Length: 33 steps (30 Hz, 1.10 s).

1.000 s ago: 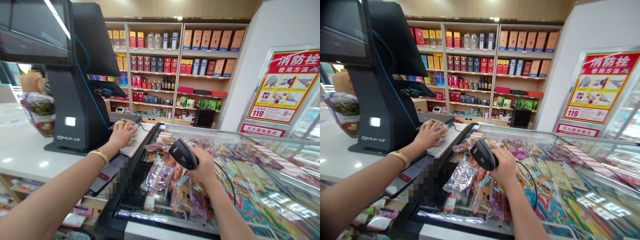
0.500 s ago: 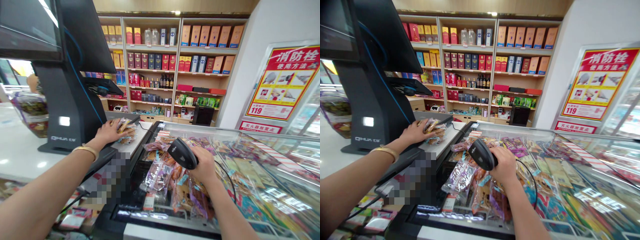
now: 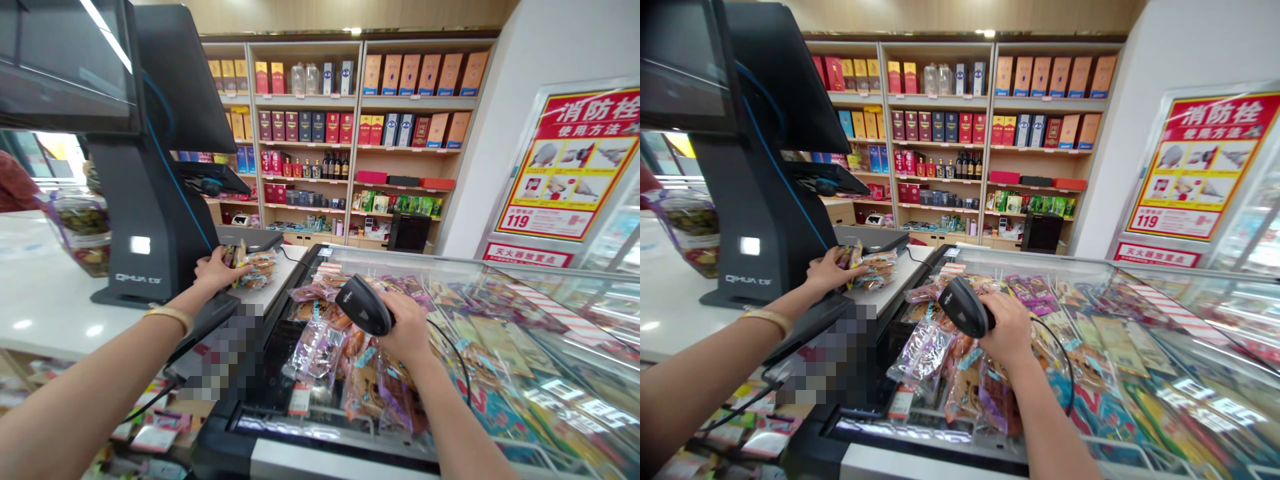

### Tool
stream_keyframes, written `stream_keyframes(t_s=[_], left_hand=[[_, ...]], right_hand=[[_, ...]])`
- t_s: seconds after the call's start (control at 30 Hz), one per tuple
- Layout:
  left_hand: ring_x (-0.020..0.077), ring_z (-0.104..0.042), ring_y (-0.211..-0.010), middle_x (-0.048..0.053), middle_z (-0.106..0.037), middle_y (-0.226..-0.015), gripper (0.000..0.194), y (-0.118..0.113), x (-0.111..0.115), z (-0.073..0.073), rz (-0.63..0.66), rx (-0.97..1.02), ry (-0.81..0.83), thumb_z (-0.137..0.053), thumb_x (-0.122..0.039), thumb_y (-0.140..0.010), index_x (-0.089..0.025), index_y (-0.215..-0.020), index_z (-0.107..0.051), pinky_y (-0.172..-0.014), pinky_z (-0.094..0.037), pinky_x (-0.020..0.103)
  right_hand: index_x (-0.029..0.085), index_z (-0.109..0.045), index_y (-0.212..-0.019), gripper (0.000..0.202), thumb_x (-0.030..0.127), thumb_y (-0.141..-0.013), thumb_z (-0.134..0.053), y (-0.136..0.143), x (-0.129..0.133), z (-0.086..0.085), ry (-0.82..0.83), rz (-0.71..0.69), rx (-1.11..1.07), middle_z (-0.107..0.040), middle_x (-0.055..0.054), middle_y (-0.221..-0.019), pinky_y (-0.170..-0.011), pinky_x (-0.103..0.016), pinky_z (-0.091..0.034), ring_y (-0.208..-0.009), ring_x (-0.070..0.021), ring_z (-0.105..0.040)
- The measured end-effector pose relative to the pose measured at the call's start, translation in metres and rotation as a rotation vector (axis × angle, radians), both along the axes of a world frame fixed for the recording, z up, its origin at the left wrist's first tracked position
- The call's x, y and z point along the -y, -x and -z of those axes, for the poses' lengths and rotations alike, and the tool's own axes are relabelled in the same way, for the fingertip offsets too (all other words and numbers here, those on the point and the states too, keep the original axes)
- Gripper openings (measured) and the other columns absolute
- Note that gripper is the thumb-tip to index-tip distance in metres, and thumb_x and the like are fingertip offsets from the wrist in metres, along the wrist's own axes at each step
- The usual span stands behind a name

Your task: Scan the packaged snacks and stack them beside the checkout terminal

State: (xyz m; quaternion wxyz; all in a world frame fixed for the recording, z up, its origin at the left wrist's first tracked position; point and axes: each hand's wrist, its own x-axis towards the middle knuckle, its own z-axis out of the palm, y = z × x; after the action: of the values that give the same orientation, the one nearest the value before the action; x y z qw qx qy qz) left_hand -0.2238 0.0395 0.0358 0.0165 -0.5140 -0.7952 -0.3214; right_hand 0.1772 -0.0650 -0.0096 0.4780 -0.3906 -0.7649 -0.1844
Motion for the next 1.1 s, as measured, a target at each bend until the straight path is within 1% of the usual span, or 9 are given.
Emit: stream_keyframes(t_s=[0.13,0.33,0.47,0.57,0.67,0.77,0.87,1.0,1.1], left_hand=[[0.0432,-0.033,-0.137,0.024,-0.046,-0.138,0.105,-0.001,0.006,0.000,0.100,-0.133,0.053,-0.076,-0.061,-0.057,-0.017,-0.144,-0.036,-0.104,-0.036,0.050],[0.0521,-0.013,-0.142,0.027,-0.006,-0.159,0.133,-0.003,0.013,0.006,0.115,-0.231,0.226,-0.082,-0.058,-0.041,-0.024,-0.153,-0.018,-0.103,-0.031,0.063],[0.0527,-0.002,-0.144,0.023,0.004,-0.161,0.137,-0.005,0.017,0.012,0.138,-0.254,0.262,-0.079,-0.064,-0.039,-0.029,-0.154,-0.013,-0.101,-0.025,0.071],[0.0510,-0.004,-0.144,0.022,0.000,-0.161,0.131,-0.010,0.020,0.011,0.103,-0.260,0.196,-0.076,-0.069,-0.044,-0.028,-0.154,-0.017,-0.102,-0.022,0.072],[0.0473,-0.011,-0.144,0.023,-0.013,-0.159,0.109,-0.026,0.026,0.008,0.105,-0.332,-0.020,-0.072,-0.064,-0.059,-0.023,-0.150,-0.029,-0.108,-0.020,0.067],[0.0367,-0.037,-0.136,0.021,-0.041,-0.146,0.073,-0.057,0.035,0.010,0.336,-0.385,-0.227,-0.065,-0.048,-0.073,-0.016,-0.138,-0.050,-0.112,-0.029,0.050],[0.0296,-0.055,-0.120,0.015,-0.061,-0.124,0.049,-0.095,0.039,0.020,0.600,-0.286,-0.187,-0.064,-0.044,-0.074,-0.016,-0.115,-0.065,-0.107,-0.039,0.039],[0.0365,-0.061,-0.113,0.019,-0.068,-0.115,0.053,-0.133,0.028,0.036,0.437,0.165,0.009,-0.074,-0.046,-0.064,-0.013,-0.106,-0.067,-0.099,-0.044,0.043],[0.0370,-0.064,-0.108,0.021,-0.071,-0.108,0.042,-0.143,0.013,0.047,0.333,0.372,0.011,-0.070,-0.039,-0.069,-0.012,-0.101,-0.066,-0.092,-0.047,0.043]], right_hand=[[0.020,-0.065,-0.089,0.017,0.023,-0.073,-0.058,0.000,-0.001,0.001,0.008,0.000,0.001,-0.068,-0.005,-0.077,-0.066,-0.030,-0.040,-0.074,-0.0209,-0.061],[0.019,-0.066,-0.088,0.018,0.025,-0.074,-0.058,0.002,0.000,0.001,0.007,0.005,-0.019,-0.066,-0.005,-0.073,-0.066,-0.029,-0.040,-0.072,-0.0202,-0.060],[0.019,-0.067,-0.089,0.018,0.028,-0.076,-0.059,0.002,0.000,-0.001,0.009,0.002,-0.012,-0.067,-0.006,-0.075,-0.066,-0.029,-0.040,-0.072,-0.0199,-0.060],[0.018,-0.067,-0.089,0.019,0.030,-0.077,-0.061,0.002,0.000,-0.002,0.002,-0.004,-0.012,-0.066,-0.006,-0.075,-0.065,-0.029,-0.039,-0.070,-0.0196,-0.060],[0.018,-0.067,-0.087,0.017,0.031,-0.078,-0.060,0.002,0.000,-0.002,-0.003,0.000,-0.021,-0.066,-0.006,-0.073,-0.065,-0.029,-0.039,-0.070,-0.0197,-0.060],[0.019,-0.067,-0.088,0.018,0.031,-0.077,-0.061,0.003,0.001,-0.001,0.013,0.005,-0.015,-0.067,-0.006,-0.075,-0.066,-0.029,-0.039,-0.071,-0.0201,-0.060],[0.019,-0.067,-0.089,0.018,0.031,-0.077,-0.061,0.003,0.001,-0.001,0.022,0.012,-0.015,-0.068,-0.006,-0.077,-0.066,-0.029,-0.040,-0.073,-0.0206,-0.061],[0.019,-0.067,-0.085,0.015,0.029,-0.075,-0.062,0.004,0.001,-0.001,0.017,0.002,-0.027,-0.069,-0.006,-0.078,-0.068,-0.030,-0.041,-0.073,-0.0203,-0.062],[0.020,-0.066,-0.085,0.015,0.026,-0.073,-0.061,0.004,0.001,-0.001,0.025,-0.008,-0.020,-0.069,-0.006,-0.079,-0.068,-0.030,-0.041,-0.073,-0.0197,-0.061]])
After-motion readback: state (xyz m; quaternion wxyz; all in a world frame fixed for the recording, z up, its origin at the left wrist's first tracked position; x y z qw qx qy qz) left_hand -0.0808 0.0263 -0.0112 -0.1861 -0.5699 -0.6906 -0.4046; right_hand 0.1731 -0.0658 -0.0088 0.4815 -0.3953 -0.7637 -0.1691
